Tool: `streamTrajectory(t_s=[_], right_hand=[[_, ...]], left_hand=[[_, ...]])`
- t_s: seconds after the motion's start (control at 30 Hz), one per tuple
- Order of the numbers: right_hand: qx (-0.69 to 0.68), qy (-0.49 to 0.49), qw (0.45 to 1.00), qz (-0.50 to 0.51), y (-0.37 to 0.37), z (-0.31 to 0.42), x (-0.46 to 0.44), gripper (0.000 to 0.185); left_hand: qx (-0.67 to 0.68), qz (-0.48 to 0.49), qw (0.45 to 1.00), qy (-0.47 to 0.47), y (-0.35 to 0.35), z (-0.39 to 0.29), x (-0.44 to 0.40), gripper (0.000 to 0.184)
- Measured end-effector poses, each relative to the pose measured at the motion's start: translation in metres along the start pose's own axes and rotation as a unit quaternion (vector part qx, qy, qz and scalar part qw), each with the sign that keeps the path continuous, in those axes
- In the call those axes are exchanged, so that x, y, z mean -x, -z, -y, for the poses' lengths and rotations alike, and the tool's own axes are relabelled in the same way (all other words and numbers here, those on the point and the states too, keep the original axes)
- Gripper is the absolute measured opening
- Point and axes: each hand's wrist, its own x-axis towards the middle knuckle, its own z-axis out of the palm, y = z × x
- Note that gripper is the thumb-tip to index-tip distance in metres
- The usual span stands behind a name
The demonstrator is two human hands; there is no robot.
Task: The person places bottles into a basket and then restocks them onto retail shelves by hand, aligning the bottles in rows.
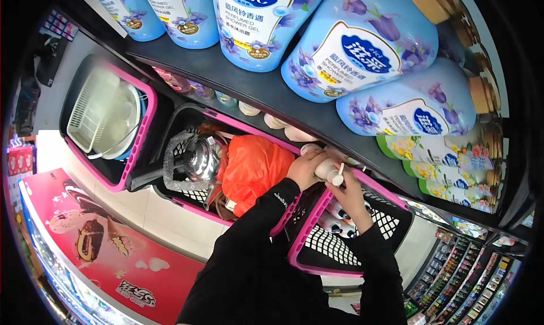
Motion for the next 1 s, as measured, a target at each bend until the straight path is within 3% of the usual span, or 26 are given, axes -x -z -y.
streamTrajectory(t_s=[0.03,0.17,0.37,0.5,0.67,0.73,0.77,0.83,0.87,0.9,0.97,1.0], right_hand=[[-0.063,-0.028,0.997,-0.032,-0.003,-0.007,0.0,0.046],[-0.092,-0.061,0.992,-0.056,-0.004,-0.015,-0.009,0.044],[0.005,-0.043,0.995,-0.091,-0.01,-0.037,-0.022,0.038],[0.04,-0.069,0.994,-0.078,-0.01,-0.041,-0.029,0.037],[-0.016,-0.053,0.993,-0.104,-0.009,-0.045,-0.035,0.028],[-0.02,-0.055,0.991,-0.12,-0.012,-0.05,-0.037,0.026],[-0.023,-0.058,0.989,-0.136,-0.013,-0.052,-0.037,0.025],[-0.035,-0.043,0.988,-0.146,-0.015,-0.057,-0.041,0.024],[-0.045,-0.027,0.987,-0.153,-0.014,-0.056,-0.044,0.024],[-0.045,-0.027,0.987,-0.152,-0.013,-0.056,-0.046,0.024],[0.006,-0.053,0.991,-0.12,-0.007,-0.055,-0.05,0.026],[0.043,-0.013,0.99,-0.135,-0.009,-0.067,-0.052,0.023]], left_hand=[[-0.004,0.001,1.0,0.007,-0.004,0.005,-0.003,0.057],[-0.001,-0.002,1.0,0.004,-0.016,0.02,-0.012,0.056],[0.012,0.063,0.997,0.05,-0.026,0.034,-0.02,0.05],[0.022,0.01,0.998,0.056,-0.037,0.042,-0.017,0.053],[0.003,-0.02,0.996,0.092,-0.053,0.043,-0.011,0.057],[0.003,-0.108,0.983,0.147,-0.054,0.036,0.0,0.061],[0.002,-0.106,0.984,0.145,-0.055,0.038,0.005,0.061],[0.157,-0.027,0.938,0.306,-0.055,0.045,0.015,0.063],[0.253,-0.015,0.926,0.282,-0.054,0.049,0.014,0.063],[0.253,-0.015,0.925,0.282,-0.055,0.05,0.012,0.063],[0.405,0.013,0.873,0.27,-0.06,0.053,0.006,0.068],[0.406,0.029,0.857,0.315,-0.065,0.058,0.004,0.07]])
